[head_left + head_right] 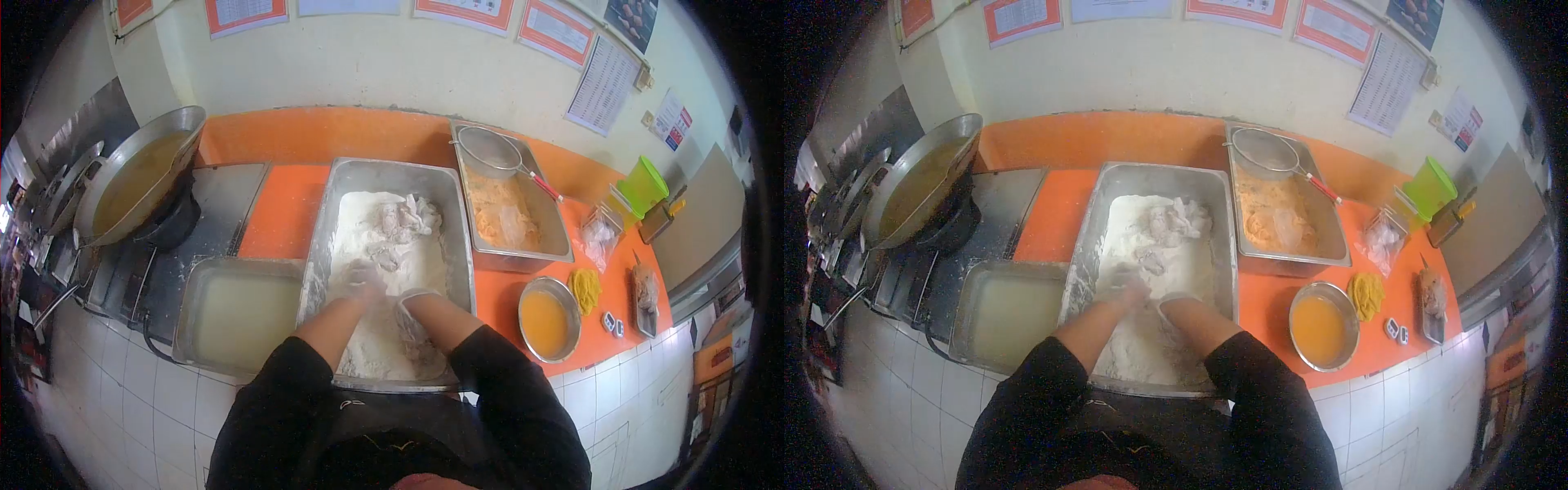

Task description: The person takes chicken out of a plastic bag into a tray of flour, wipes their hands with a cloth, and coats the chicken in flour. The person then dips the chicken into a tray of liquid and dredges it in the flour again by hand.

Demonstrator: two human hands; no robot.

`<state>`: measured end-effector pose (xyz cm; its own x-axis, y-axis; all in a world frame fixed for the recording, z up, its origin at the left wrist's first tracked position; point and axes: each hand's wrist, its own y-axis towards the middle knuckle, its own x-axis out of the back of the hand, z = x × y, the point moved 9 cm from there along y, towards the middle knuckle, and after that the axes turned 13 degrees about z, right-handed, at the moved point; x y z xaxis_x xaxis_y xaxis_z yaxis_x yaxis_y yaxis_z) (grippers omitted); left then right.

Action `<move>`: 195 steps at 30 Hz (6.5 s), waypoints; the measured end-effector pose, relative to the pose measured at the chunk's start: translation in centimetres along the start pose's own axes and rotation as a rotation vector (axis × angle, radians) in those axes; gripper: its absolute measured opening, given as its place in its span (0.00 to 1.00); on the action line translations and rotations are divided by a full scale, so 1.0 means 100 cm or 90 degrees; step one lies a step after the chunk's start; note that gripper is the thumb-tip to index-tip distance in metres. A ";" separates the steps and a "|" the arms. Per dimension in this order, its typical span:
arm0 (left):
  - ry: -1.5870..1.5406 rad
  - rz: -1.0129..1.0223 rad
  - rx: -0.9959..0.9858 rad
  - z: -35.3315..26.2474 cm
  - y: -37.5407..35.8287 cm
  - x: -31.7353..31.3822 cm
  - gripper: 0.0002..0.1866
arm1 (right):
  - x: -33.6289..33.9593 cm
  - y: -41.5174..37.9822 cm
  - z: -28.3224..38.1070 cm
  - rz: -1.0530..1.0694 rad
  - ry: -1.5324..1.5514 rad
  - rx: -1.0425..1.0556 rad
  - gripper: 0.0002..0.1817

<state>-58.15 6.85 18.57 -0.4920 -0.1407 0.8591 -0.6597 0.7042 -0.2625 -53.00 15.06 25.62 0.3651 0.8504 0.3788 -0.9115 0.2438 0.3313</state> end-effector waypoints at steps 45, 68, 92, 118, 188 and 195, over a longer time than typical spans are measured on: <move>0.368 0.049 -0.058 0.012 0.028 -0.058 0.20 | -0.049 -0.105 -0.082 0.888 -0.433 -0.221 0.19; 0.581 0.343 -0.203 0.014 -0.007 -0.042 0.12 | -0.167 -0.129 -0.153 0.653 -0.206 0.250 0.14; 0.913 -0.416 0.224 0.019 -0.006 0.049 0.05 | -0.122 -0.141 0.011 0.585 -0.596 0.047 0.14; -0.050 -0.174 -0.258 0.039 0.011 0.044 0.08 | -0.125 -0.056 -0.070 0.234 0.530 -0.235 0.10; 0.211 0.262 0.028 0.031 -0.006 -0.030 0.19 | -0.083 -0.078 -0.069 0.816 -0.461 -0.163 0.17; 0.208 0.282 -0.321 -0.014 -0.032 -0.033 0.18 | -0.029 -0.025 -0.017 0.588 -0.518 -0.072 0.16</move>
<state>-53.60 6.00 17.20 -0.4052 0.3896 0.8271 -0.0601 0.8913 -0.4494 -52.13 12.82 22.27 -0.4492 0.1983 0.8712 -0.8865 -0.2204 -0.4069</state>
